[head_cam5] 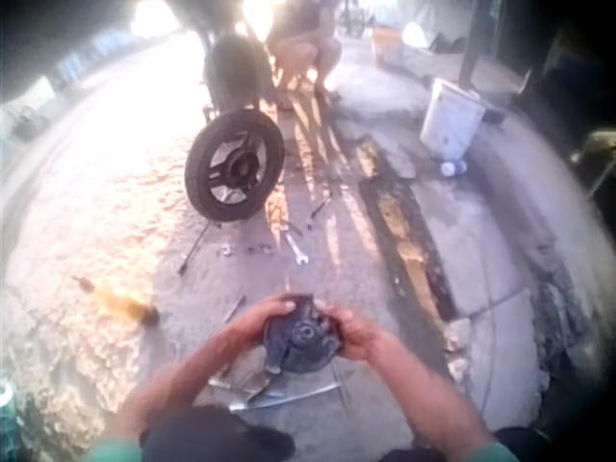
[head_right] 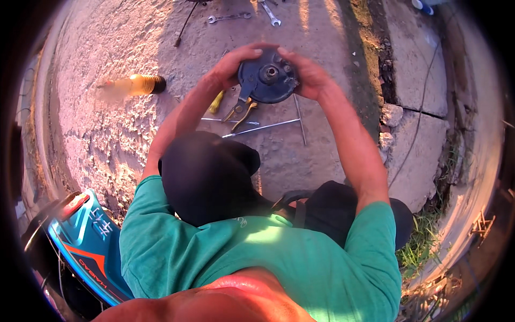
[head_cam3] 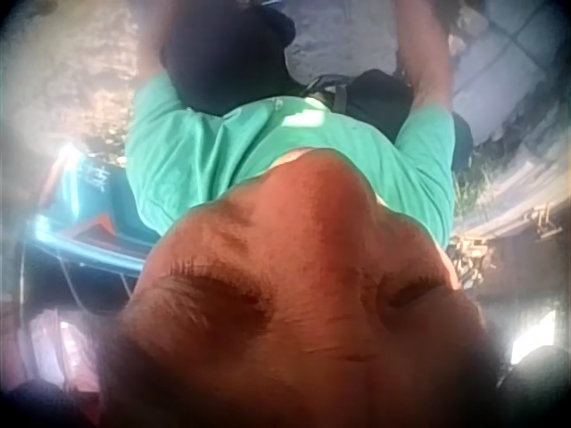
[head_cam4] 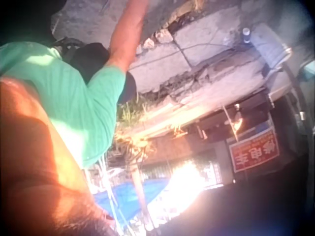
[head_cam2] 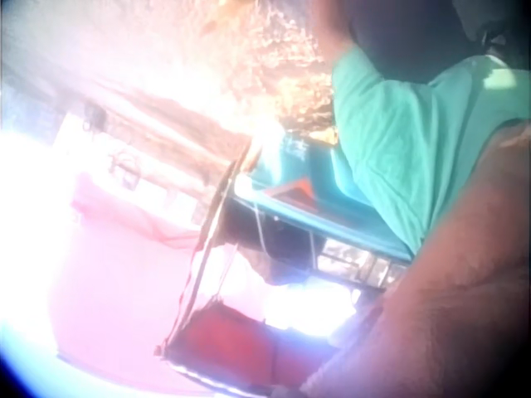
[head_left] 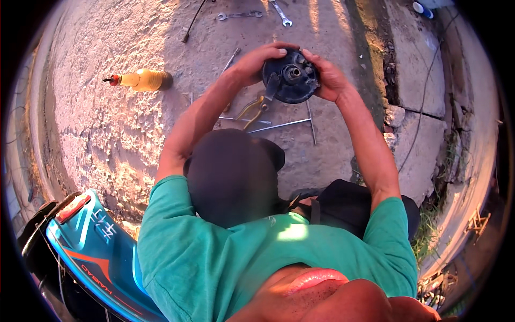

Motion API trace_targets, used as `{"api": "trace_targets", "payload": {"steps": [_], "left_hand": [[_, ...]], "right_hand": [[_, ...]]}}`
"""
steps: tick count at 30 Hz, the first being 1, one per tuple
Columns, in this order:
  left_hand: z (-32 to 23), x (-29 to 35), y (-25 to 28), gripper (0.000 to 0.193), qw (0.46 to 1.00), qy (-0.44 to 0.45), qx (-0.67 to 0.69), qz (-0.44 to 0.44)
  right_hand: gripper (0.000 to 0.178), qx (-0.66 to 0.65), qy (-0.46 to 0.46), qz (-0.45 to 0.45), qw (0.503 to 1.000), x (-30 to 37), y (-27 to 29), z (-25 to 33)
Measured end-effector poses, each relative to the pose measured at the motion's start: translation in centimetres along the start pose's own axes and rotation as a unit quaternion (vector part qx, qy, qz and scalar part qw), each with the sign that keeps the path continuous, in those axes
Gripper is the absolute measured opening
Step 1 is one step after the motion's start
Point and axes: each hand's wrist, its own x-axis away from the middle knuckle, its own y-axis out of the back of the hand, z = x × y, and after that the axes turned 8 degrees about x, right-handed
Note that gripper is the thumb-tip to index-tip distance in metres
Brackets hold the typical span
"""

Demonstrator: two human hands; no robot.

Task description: The person cleans and assembles parts of a wheel brake assembly, using pliers and a screwdriver to adjust components and then placing the assembly back onto the wheel.

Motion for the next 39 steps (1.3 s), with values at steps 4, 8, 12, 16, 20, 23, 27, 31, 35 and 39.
{"api": "trace_targets", "payload": {"steps": [4, 8, 12, 16, 20, 23, 27, 31, 35, 39], "left_hand": [[-0.9, -1.0, -0.6, 0.057, 0.996, 0.014, -0.07, -0.055], [-1.7, 0.4, -0.9, 0.064, 0.991, 0.014, -0.036, -0.125], [-0.9, 2.1, -1.8, 0.066, 0.99, -0.001, -0.035, -0.136], [0.4, 0.7, -0.6, 0.061, 0.984, -0.019, -0.031, -0.175], [0.6, 0.2, -2.9, 0.057, 0.979, -0.032, 0.008, -0.204], [1.7, 0.3, -3.4, 0.058, 0.97, -0.04, 0.049, -0.233], [2.3, 0.8, -4.2, 0.058, 0.961, -0.061, 0.068, -0.259], [3.1, 0.3, -3.6, 0.056, 0.949, -0.124, 0.075, -0.28], [2.3, 0.4, -4.5, 0.054, 0.951, -0.122, 0.053, -0.279], [1.3, 0.7, -3.7, 0.054, 0.961, -0.093, 0.045, -0.256]], "right_hand": [[0.041, -0.06, -0.019, 0.048, 0.997, -1.3, 0.1, -0.7], [0.043, -0.046, 0.011, -0.009, 0.999, -1.4, 1.4, -0.3], [0.043, -0.032, 0.061, -0.072, 0.995, -0.9, 1.5, 0.7], [0.041, -0.015, 0.08, -0.087, 0.993, -1.0, 0.6, 1.2], [0.039, -0.025, 0.106, -0.106, 0.988, -1.7, 0.9, 0.8], [0.039, -0.036, 0.112, -0.167, 0.979, -2.3, 1.0, 0.0], [0.04, -0.039, 0.143, -0.198, 0.969, -2.3, 0.1, -1.2], [0.04, -0.055, 0.163, -0.22, 0.96, -2.3, -1.1, -1.3], [0.04, -0.048, 0.166, -0.235, 0.957, -2.2, -1.3, -1.1], [0.039, -0.027, 0.148, -0.19, 0.97, -2.0, -1.0, -0.5]]}}
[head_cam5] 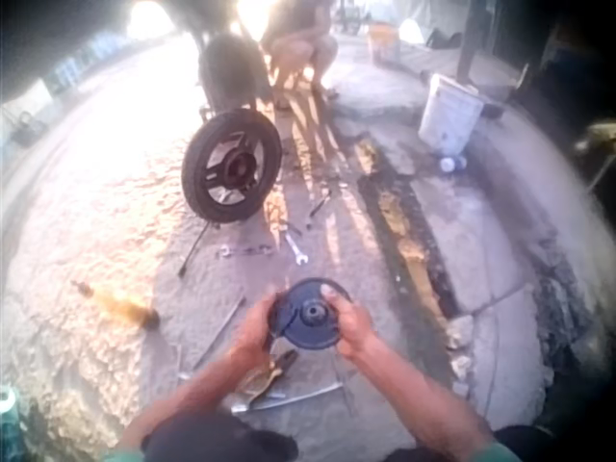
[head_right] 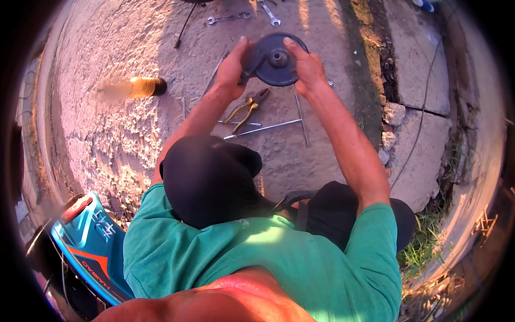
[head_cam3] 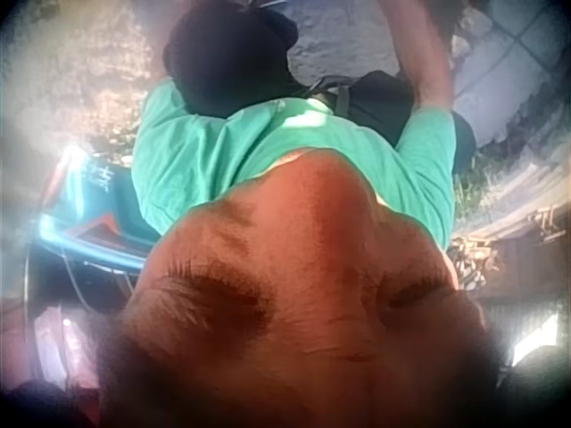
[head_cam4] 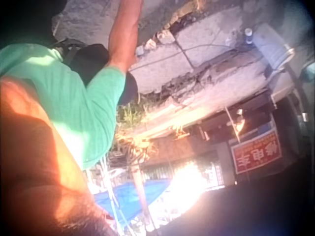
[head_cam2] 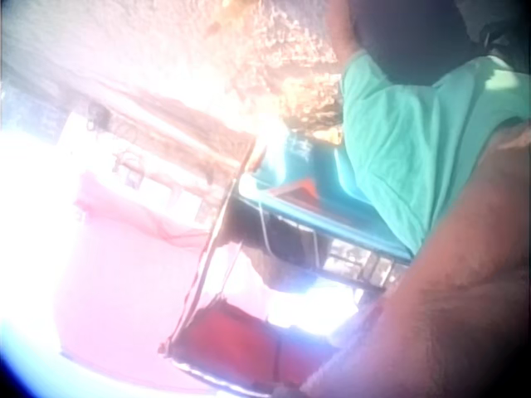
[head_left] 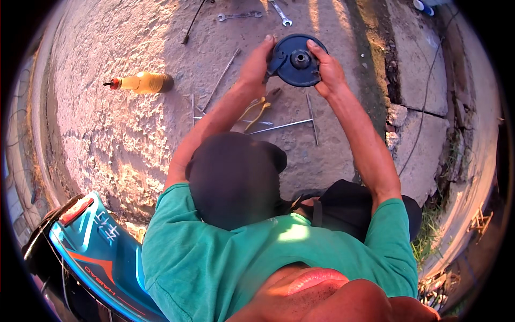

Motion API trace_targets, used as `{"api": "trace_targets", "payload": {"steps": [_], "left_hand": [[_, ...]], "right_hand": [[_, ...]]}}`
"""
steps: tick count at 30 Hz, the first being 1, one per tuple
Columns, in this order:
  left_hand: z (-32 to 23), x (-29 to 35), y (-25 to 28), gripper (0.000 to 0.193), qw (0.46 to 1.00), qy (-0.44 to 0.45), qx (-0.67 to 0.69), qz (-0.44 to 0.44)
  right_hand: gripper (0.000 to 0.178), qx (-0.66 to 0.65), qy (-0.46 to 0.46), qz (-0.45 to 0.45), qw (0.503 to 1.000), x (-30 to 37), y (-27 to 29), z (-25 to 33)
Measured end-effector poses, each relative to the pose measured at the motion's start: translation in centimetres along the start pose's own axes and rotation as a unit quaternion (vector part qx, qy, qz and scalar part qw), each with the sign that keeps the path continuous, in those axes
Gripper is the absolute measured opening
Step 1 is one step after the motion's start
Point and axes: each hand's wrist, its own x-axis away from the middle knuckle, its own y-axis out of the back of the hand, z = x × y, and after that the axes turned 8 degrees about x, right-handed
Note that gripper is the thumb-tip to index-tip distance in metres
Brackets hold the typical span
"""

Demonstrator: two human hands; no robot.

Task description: The person cleans and assembles parts of a wheel brake assembly, using pliers and a screwdriver to adjust components and then placing the assembly back onto the wheel.

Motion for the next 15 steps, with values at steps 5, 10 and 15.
{"api": "trace_targets", "payload": {"steps": [5, 10, 15], "left_hand": [[-0.9, -0.3, 0.6, 0.055, 1.0, 0.013, -0.008, 0.014], [-0.1, 0.0, -0.2, 0.052, 1.0, 0.014, 0.018, -0.019], [2.0, -0.1, -0.2, 0.05, 0.998, -0.048, 0.03, -0.034]], "right_hand": [[0.041, 0.037, 0.009, 0.007, 0.999, 0.9, -0.8, 1.3], [0.039, 0.014, 0.053, -0.043, 0.998, 0.9, -0.8, 0.1], [0.04, 0.004, 0.052, -0.072, 0.996, 0.8, -0.8, -0.6]]}}
